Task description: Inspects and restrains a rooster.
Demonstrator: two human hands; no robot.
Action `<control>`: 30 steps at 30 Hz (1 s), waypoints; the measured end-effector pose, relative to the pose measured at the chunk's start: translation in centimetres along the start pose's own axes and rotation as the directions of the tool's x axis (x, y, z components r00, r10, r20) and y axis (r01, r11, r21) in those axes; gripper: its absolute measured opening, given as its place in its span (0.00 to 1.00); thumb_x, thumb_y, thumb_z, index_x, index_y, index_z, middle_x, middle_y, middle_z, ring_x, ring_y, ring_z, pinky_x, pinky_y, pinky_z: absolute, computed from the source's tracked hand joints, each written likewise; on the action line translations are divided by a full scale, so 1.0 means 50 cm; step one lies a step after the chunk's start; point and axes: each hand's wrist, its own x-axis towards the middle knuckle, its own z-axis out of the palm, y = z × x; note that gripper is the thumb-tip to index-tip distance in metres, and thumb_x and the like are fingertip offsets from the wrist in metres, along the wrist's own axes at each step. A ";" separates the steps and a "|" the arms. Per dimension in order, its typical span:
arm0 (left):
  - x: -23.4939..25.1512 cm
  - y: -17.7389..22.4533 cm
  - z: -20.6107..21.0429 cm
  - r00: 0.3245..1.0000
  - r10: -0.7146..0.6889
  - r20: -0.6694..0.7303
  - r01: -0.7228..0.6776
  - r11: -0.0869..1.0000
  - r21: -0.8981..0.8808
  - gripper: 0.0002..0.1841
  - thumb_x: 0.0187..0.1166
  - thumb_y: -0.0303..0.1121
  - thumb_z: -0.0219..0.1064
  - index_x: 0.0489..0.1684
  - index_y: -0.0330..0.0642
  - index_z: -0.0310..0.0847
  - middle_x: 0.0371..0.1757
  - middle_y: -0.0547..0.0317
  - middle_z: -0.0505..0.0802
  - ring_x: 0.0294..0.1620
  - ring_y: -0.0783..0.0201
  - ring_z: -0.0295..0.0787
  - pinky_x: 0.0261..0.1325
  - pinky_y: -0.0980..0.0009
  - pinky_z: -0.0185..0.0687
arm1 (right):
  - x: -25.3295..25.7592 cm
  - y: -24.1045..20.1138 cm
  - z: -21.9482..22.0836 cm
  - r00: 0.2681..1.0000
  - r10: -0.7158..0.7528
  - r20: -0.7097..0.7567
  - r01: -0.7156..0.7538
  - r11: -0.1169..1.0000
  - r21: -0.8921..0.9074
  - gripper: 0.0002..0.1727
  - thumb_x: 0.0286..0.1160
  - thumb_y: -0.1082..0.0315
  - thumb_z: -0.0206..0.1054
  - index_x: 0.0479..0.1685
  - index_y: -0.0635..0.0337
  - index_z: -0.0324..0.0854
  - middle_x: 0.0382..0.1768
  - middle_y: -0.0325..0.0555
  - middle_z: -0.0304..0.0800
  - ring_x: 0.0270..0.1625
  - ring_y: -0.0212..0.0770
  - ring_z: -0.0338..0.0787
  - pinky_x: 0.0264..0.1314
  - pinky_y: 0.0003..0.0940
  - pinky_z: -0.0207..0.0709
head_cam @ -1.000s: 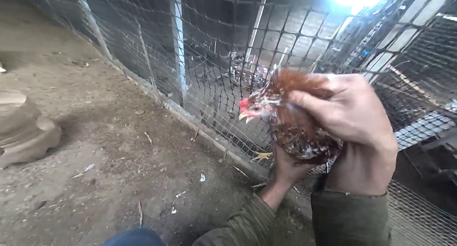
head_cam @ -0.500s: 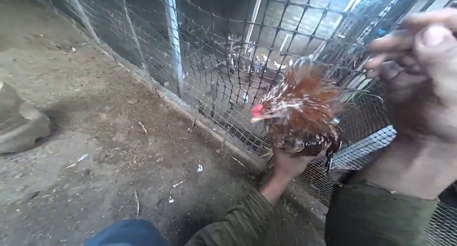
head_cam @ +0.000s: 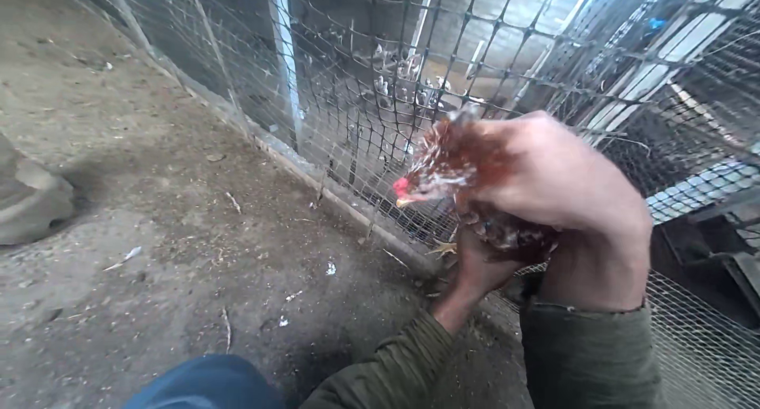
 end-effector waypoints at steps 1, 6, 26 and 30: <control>0.003 -0.004 -0.001 1.000 -0.003 0.000 0.003 1.000 -0.019 0.47 0.35 0.22 0.86 0.64 0.12 0.65 0.52 0.43 0.90 0.54 0.75 0.87 0.65 0.80 0.81 | -0.004 0.004 -0.009 0.999 -0.015 -0.029 0.016 0.998 0.056 0.22 0.61 0.60 0.76 0.60 0.48 0.88 0.41 0.29 0.94 0.44 0.22 0.91 0.46 0.26 0.85; 0.013 0.005 0.002 0.998 -0.065 -0.010 0.063 0.981 -0.182 0.46 0.39 0.13 0.86 0.66 0.18 0.65 0.52 0.52 0.91 0.54 0.74 0.90 0.65 0.75 0.87 | -0.033 0.067 -0.034 0.955 -0.106 -0.278 0.217 0.889 0.404 0.17 0.78 0.58 0.71 0.58 0.57 0.86 0.45 0.26 0.93 0.45 0.22 0.91 0.50 0.18 0.88; -0.001 -0.005 -0.008 0.995 -0.099 -0.002 0.098 0.987 -0.125 0.37 0.40 0.13 0.80 0.58 0.14 0.69 0.46 0.53 0.91 0.49 0.83 0.86 0.59 0.84 0.81 | 0.023 0.042 0.023 0.941 -0.094 -0.325 0.233 0.876 0.423 0.08 0.75 0.69 0.74 0.48 0.61 0.93 0.43 0.35 0.97 0.45 0.23 0.94 0.52 0.20 0.89; 0.009 -0.014 -0.009 0.992 -0.126 0.015 0.127 0.973 -0.194 0.31 0.46 0.12 0.83 0.54 0.25 0.77 0.41 0.56 0.94 0.45 0.71 0.93 0.56 0.71 0.92 | 0.009 0.039 0.000 0.849 -0.003 -0.529 0.287 0.843 0.456 0.14 0.86 0.71 0.62 0.59 0.72 0.84 0.53 0.50 0.95 0.56 0.41 0.96 0.62 0.36 0.92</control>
